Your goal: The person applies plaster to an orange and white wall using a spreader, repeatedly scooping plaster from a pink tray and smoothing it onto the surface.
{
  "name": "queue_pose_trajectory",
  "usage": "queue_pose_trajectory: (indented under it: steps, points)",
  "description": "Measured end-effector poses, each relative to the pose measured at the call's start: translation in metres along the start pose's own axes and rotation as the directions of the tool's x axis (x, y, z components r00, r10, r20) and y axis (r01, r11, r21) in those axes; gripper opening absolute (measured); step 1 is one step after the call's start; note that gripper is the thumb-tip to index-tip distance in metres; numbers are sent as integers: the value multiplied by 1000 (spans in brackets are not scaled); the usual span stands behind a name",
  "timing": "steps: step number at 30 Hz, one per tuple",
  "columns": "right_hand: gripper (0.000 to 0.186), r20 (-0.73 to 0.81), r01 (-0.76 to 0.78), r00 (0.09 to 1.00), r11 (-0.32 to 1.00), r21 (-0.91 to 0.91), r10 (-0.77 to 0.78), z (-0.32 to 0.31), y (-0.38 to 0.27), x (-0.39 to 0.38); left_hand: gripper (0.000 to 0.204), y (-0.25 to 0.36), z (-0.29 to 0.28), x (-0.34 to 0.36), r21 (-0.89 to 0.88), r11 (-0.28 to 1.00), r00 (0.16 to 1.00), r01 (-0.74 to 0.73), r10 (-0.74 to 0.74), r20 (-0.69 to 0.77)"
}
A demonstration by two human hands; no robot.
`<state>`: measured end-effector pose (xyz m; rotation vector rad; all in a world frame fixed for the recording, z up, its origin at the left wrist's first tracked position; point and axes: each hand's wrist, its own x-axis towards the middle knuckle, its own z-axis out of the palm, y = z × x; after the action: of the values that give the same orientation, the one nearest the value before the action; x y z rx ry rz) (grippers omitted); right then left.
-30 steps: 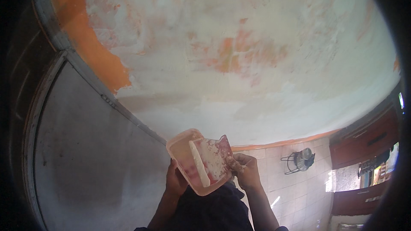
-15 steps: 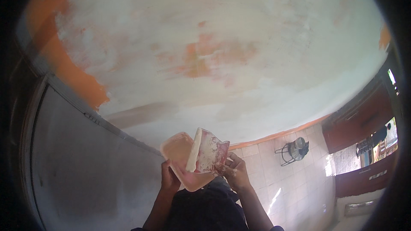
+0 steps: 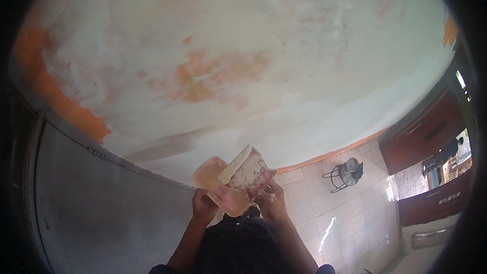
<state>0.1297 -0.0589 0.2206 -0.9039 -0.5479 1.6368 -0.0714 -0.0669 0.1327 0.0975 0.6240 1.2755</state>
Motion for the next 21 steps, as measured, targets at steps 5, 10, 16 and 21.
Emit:
queue_pose_trajectory:
  steps: [5, 10, 16, 21]
  points:
    - [29, -27, 35, 999, 998, 58, -33, -5, 0, 15, 45, -9, 0, 17, 89, 994, 988, 64, -51, -148]
    - [22, -59, 59, 997, 995, 80, -54, 0, -8, 31, 44, -14, 29, 29, 115, 992, 983, 50, -29, -181]
    - [17, -78, 45, 996, 995, 88, -39, 18, -20, 49, 43, -24, 41, 40, 61, 998, 974, 5, 9, -228]
    - [15, -45, 174, 984, 984, 34, -172, 42, -33, 86, 44, -29, 43, 47, 47, 999, 971, 1, 10, -238]
